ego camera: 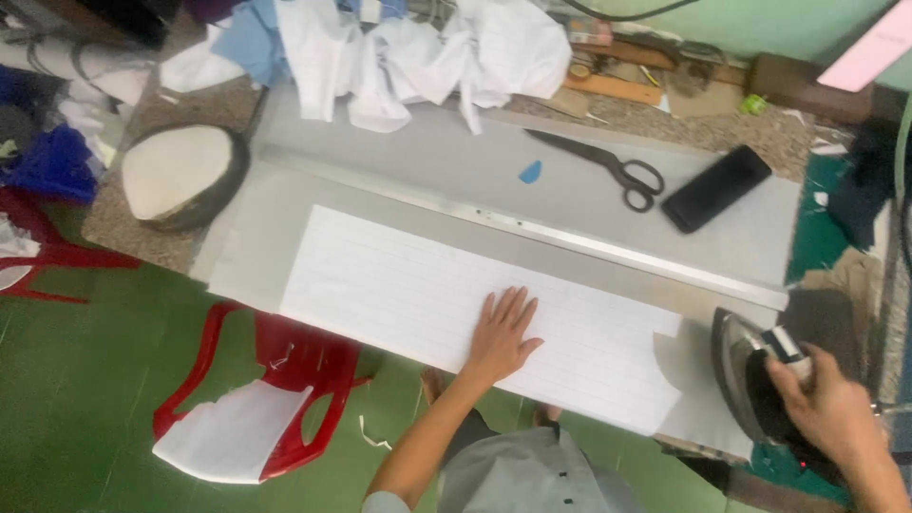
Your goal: The person irons a white striped fabric piece on a table, then uses shears to trim its edges. They repeat this process on another piece, then fold a smaller piece and iron it using a ruler as a guide.
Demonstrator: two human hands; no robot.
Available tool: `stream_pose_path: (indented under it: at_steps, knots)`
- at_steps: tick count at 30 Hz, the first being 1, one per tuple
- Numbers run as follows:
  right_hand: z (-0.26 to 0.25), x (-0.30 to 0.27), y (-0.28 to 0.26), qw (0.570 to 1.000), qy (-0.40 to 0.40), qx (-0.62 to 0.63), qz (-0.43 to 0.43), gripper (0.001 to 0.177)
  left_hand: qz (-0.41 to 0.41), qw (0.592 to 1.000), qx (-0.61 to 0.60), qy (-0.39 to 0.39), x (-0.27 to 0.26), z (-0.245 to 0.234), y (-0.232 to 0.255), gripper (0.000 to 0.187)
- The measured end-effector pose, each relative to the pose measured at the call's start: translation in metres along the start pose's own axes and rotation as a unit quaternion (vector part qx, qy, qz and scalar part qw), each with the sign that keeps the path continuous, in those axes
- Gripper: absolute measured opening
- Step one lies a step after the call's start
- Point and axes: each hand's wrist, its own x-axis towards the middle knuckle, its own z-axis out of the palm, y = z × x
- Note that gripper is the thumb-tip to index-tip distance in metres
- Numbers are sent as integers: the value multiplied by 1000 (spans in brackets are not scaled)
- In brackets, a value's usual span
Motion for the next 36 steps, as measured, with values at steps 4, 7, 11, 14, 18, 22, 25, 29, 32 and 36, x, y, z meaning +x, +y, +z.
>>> stream_pose_path:
  at_steps: [4,7,11,14,18,22,25,29,32,36]
  knots:
    - [7,-58,-193,981,-167,-95,-9,62,-38,999,-9,-38,-5,-30,-78,72]
    - [68,-58,-284,971,-183,-129,-79,68,-161,981,-28,-101,-26,-99,-176,70]
    - [113,-88,-429,948,-225,-133,-182,54,-300,948,44,-92,-103,-116,-330,71]
    - [151,-103,-532,920,-128,-157,-336,62,-377,913,60,147,-146,-84,-403,65]
    - [183,-105,-665,873,-111,-213,-425,53,-341,892,96,280,-156,-75,-420,67]
    - [200,-100,-755,831,-33,-229,-506,52,-344,887,32,307,-156,-70,-423,77]
    - [206,-98,-778,814,-35,-246,-524,49,-345,887,-10,306,-158,-70,-421,77]
    - [195,-109,-774,834,-37,-229,-500,50,-331,896,0,296,-161,-66,-424,77]
    - [182,-120,-747,879,-50,-156,-447,51,-320,907,40,272,-156,-65,-419,72]
    - [176,-118,-669,934,-67,-42,-350,49,-290,927,-44,234,-115,-82,-379,77]
